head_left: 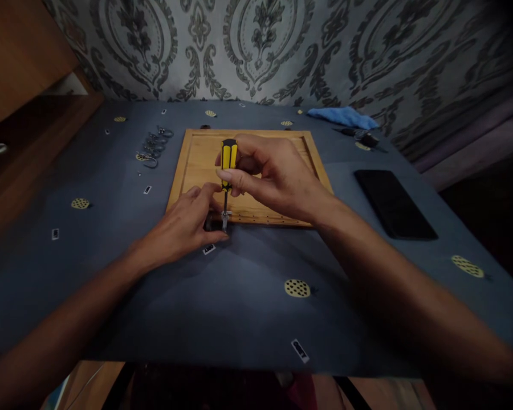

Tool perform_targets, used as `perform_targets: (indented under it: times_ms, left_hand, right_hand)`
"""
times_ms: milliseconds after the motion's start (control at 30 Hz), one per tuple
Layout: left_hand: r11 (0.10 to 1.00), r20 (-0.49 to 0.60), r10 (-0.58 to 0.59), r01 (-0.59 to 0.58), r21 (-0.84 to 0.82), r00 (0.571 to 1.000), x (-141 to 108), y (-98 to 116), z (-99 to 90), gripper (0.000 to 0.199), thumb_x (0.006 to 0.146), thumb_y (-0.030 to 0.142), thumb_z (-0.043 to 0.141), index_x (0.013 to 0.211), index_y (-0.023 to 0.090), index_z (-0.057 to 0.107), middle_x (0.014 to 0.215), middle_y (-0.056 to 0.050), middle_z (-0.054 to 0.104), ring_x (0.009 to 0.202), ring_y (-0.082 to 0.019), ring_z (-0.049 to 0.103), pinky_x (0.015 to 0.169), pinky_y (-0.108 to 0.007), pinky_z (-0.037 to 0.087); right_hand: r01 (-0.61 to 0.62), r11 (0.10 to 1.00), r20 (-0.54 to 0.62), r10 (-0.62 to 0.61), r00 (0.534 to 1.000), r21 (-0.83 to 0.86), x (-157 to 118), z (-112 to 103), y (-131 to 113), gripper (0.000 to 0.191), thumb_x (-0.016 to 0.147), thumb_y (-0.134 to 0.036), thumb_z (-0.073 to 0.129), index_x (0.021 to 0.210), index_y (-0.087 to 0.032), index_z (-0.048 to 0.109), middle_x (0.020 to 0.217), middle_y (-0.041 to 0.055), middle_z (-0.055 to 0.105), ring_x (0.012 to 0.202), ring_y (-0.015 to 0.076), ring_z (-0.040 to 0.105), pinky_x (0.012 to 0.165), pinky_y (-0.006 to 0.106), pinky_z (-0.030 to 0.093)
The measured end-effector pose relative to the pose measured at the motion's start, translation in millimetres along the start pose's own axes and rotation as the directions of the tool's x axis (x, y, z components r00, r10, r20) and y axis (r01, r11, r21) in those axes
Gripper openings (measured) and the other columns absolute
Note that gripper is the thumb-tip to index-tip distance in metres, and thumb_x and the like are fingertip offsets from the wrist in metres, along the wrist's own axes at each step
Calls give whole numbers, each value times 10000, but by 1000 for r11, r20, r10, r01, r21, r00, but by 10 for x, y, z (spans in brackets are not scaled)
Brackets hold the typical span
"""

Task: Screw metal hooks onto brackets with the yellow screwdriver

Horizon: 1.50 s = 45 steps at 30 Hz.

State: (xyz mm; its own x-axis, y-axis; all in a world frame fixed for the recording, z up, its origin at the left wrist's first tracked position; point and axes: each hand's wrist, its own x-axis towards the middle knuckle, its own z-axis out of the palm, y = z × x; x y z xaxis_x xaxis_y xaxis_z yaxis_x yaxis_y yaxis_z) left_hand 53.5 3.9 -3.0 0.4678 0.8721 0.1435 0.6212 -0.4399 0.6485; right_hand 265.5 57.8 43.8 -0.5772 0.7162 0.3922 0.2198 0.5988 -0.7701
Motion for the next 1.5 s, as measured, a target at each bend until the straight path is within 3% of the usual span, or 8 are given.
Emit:
perform_targets:
  times_ms: [400, 700, 833, 900, 1033, 1100, 1233, 1500]
  left_hand:
    - [999, 2, 11, -11, 43, 1000, -21, 30, -16, 635, 826, 277, 876, 1330, 261, 490, 1147, -53, 745, 1135, -304, 664, 957, -439, 534]
    - [999, 5, 4, -4, 42, 1000, -2, 22, -19, 585, 817, 295, 886, 1261, 254, 508, 1124, -55, 756, 1143, -311, 672, 940, -440, 528]
    - [999, 2, 3, -4, 43, 1000, 1, 7, -17, 598, 810, 302, 887, 1274, 258, 511, 1141, -56, 762, 1153, -320, 682, 962, -457, 532]
    - [999, 0, -2, 2, 51, 1000, 1, 1, -15, 640, 813, 307, 883, 1325, 252, 502, 1148, -61, 761, 1158, -322, 682, 979, -466, 532]
    - [998, 12, -12, 12, 69, 1000, 9, -4, -11, 729, 805, 298, 886, 1405, 238, 475, 1171, -72, 768, 1201, -332, 671, 1012, -483, 523]
    - [997, 24, -22, 20, 73, 999, 14, -6, -11, 730, 808, 307, 881, 1411, 243, 476, 1184, -72, 774, 1213, -340, 666, 1012, -495, 522]
    - [997, 26, -22, 20, 73, 999, 20, -5, -11, 724, 809, 315, 876, 1411, 239, 482, 1197, -81, 777, 1207, -347, 666, 1007, -507, 522]
    - [998, 36, -21, 19, 59, 999, 10, 15, -25, 706, 823, 327, 860, 1415, 247, 485, 1193, -74, 773, 1203, -339, 671, 1029, -504, 518]
  right_hand:
    - [12, 995, 97, -22, 995, 102, 208, -91, 137, 486, 912, -651, 801, 825, -232, 570, 668, -40, 628, 619, 135, 646, 541, 251, 479]
    - [-4, 981, 100, -16, 995, 192, 300, -75, 246, 468, 861, -574, 884, 792, -229, 576, 691, -47, 597, 587, 125, 629, 537, 265, 512]
    - [-33, 979, 96, 14, 995, 202, 264, -79, 184, 428, 854, -500, 911, 767, -221, 600, 687, -37, 615, 585, 131, 644, 533, 271, 526]
    - [-22, 978, 62, 9, 998, 207, 197, -100, 106, 416, 861, -495, 905, 773, -221, 605, 688, -34, 630, 589, 138, 664, 542, 276, 537]
    - [25, 982, -137, 1, 991, 187, 17, -158, -20, 451, 862, -573, 883, 811, -227, 599, 743, -26, 648, 608, 131, 668, 581, 280, 549]
    - [15, 986, -184, 16, 983, 165, -65, -167, -31, 477, 854, -621, 871, 824, -231, 597, 739, -26, 640, 609, 132, 662, 575, 279, 541]
    - [4, 990, -215, 26, 976, 139, -181, -112, 9, 504, 846, -680, 849, 840, -237, 608, 720, -32, 624, 609, 137, 661, 546, 283, 526]
    - [12, 992, -249, 20, 968, 128, -259, -4, 6, 464, 878, -638, 842, 855, -230, 623, 731, -35, 646, 629, 133, 672, 584, 291, 534]
